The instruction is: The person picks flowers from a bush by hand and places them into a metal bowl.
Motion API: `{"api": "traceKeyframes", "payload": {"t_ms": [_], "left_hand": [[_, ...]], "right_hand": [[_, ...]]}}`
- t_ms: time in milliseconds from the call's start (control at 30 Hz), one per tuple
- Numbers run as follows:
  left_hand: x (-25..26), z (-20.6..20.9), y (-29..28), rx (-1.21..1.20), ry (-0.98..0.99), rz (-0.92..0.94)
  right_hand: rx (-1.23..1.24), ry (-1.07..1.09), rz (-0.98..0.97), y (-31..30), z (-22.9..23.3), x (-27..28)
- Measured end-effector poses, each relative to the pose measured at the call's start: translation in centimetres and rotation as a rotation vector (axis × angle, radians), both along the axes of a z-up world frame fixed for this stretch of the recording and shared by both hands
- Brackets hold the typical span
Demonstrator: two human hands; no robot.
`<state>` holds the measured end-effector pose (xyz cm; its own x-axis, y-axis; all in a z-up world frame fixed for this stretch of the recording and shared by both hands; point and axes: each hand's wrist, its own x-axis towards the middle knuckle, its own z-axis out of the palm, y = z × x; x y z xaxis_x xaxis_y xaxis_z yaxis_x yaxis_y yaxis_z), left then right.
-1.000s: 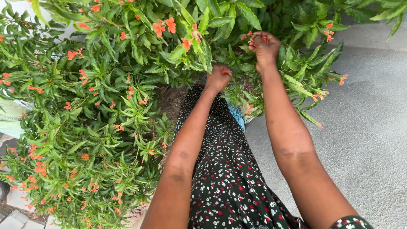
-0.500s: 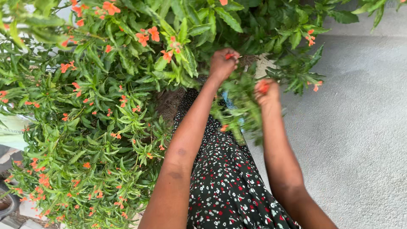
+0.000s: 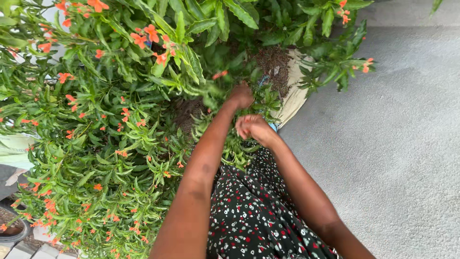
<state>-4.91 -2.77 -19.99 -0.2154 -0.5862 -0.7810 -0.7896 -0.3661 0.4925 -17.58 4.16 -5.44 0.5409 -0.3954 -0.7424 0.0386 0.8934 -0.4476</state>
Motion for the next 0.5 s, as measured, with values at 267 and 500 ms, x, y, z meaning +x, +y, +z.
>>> {"api": "traceKeyframes", "payload": {"t_ms": [267,500], "left_hand": [[5.6,2.9,2.9,0.223,-0.165,0.080],[4.8,-2.7,5.2,-0.078,-0.203,-0.416]], "right_hand": [[-0.142,0.212,0.099,-8.3,1.6,-0.5],[-0.323,0.494,-0.021,-12.6,-12.4,4.8]]}}
